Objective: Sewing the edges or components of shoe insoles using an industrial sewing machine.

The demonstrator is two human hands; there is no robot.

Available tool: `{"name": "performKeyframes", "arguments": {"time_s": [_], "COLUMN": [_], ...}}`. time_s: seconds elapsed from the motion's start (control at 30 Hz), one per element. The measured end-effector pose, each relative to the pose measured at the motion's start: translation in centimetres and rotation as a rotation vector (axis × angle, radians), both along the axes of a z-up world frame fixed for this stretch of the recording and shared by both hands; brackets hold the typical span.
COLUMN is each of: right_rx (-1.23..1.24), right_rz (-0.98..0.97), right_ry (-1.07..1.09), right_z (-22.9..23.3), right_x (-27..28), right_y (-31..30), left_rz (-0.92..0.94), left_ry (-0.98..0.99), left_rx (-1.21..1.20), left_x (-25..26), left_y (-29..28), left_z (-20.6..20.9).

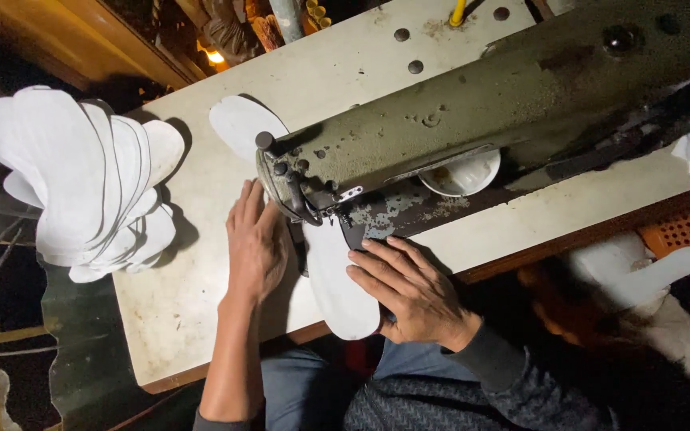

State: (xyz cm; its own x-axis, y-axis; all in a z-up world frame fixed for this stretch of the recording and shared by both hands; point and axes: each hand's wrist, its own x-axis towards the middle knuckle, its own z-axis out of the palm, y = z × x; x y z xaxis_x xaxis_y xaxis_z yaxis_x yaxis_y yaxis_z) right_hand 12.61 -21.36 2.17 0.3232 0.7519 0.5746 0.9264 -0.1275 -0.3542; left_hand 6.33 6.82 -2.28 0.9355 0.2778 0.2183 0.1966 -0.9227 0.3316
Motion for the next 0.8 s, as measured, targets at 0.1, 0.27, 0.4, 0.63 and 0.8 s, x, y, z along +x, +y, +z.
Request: {"name": "performKeyframes", "arguments": {"time_s": [0.1, 0.27, 0.4, 0.63, 0.8], "right_rx": [-0.008, -0.008, -0.027, -0.036, -0.056], "right_rz": [0.003, 0.018, 0.002, -0.014, -0.06], "right_ry": [0.001, 0.016, 0.003, -0.015, -0.061], "right_z": [0.1, -0.9, -1.1, -1.2, -1.5], "right_x": [0.1, 0.2, 0.3, 0.3, 0.1], "right_y": [-0.2, -0.4, -0.2, 0.1, 0.4], "left_rz": [-0.025, 0.099, 0.166, 0.139, 0.195], "left_ry": [0.1, 0.106, 0.087, 0.014, -0.366], "left_rx": [0.183, 0.314, 0.272, 0.314, -0.092], "left_x": [1.3, 1.1, -0.9, -5.4, -7.1], "left_y": [0.3, 1.4, 0.8, -1.7, -1.8], "left_z": [0.2, 1.2, 2.4, 1.5, 4.1]}}
